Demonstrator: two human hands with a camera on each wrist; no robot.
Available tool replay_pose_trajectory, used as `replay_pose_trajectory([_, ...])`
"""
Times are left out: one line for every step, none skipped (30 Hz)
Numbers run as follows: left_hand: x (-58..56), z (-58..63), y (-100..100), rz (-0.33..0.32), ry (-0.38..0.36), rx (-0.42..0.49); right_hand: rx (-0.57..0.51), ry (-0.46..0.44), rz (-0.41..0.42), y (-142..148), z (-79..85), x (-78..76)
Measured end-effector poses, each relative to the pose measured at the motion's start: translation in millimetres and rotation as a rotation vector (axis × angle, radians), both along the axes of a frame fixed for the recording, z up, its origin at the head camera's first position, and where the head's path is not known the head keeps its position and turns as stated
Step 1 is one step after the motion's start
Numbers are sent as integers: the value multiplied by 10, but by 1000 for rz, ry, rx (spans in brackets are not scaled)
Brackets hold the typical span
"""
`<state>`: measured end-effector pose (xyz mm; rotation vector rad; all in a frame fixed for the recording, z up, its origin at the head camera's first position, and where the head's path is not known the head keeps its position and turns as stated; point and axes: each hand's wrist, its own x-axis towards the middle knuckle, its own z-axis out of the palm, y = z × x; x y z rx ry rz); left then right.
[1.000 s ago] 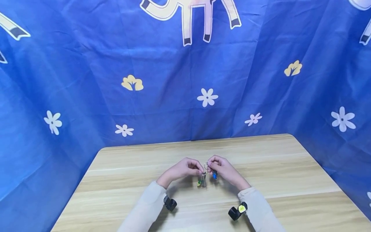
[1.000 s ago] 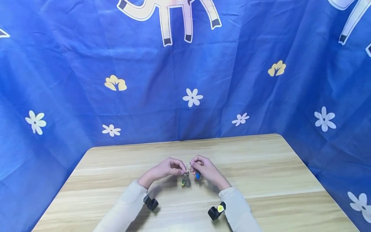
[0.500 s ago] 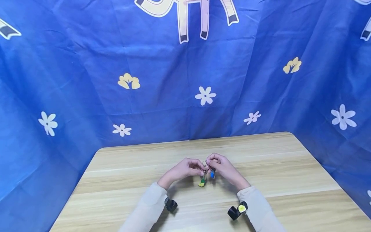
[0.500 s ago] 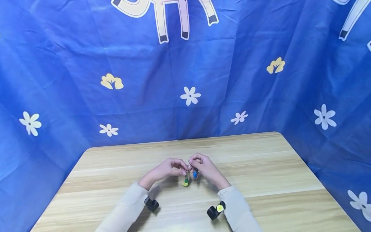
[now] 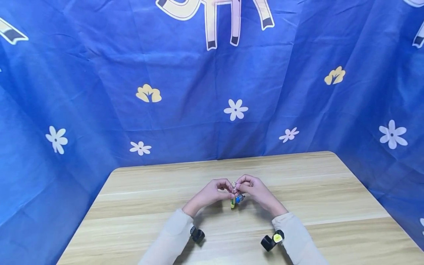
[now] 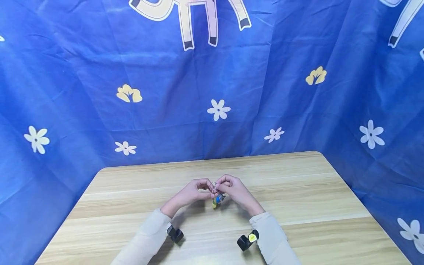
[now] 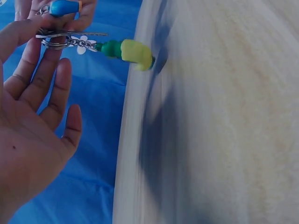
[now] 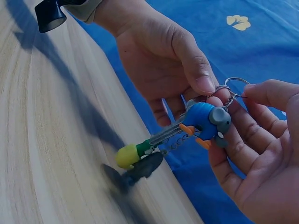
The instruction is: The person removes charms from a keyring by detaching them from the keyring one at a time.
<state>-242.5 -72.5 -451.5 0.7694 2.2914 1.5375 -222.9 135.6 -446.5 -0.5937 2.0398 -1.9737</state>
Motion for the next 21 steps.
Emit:
replay_pose_trajectory([1,-1,0,1,0,3,-1,0,2,2,-4,-2])
replay_pose_trajectory([1,-4,-1,2,0,3,-2,0,2,3,-8,-1])
replay_pose_trajectory([2,-5,-3,3,0,5,-3,-1,1,4,-11,-1])
replay_pose_trajectory([1,-8,-3,4,1,4,-4,-1,0,6,-14,-1])
replay_pose_trajectory([0,-12,-5,2,7,5,-3,-2,-2,7,-16,1])
replay_pose_trajectory([-1,-16,-8,3,10,4,-2,0,-4,9,-18,1])
replay_pose_trajectory([-3,-22,-10,3,18,4,-1,-1,-6,12,-21,1])
replay_pose_trajectory([-5,-27,-12,2,30,3,3,0,-10,14,-22,2])
replay_pose_trajectory([-7,-28,-14,-1,46,1,5,0,-14,18,-24,3])
replay_pose_trajectory([-9,-29,-17,-5,60,1,10,2,-17,24,-26,2])
replay_pose_trajectory([-11,-29,-21,-11,72,4,15,4,-21,29,-27,2])
replay_pose_trajectory([-12,-26,-25,-16,83,5,19,7,-24,34,-31,2])
replay_pose_trajectory([11,9,-23,-23,90,9,23,8,-27,40,-35,0])
replay_pose_trajectory([10,7,-28,-34,93,20,28,12,-30,43,-37,0])
replay_pose_trajectory([10,7,-31,-47,90,34,28,13,-28,43,-38,0])
replay_pose_trajectory([10,3,-36,-59,77,52,30,15,-24,43,-38,1])
replay_pose_trajectory([11,-3,-42,-74,60,72,30,10,-18,39,-39,2])
replay_pose_trajectory([13,-8,-48,-89,33,93,32,5,-13,36,-38,5])
replay_pose_trajectory([15,-13,-53,-106,1,122,33,-1,-7,34,-35,8])
replay_pose_trajectory([-6,-53,-65,-126,-26,146,35,-4,-1,33,-32,15])
replay_pose_trajectory([-2,-54,-71,-143,-51,167,38,-8,6,34,-30,20])
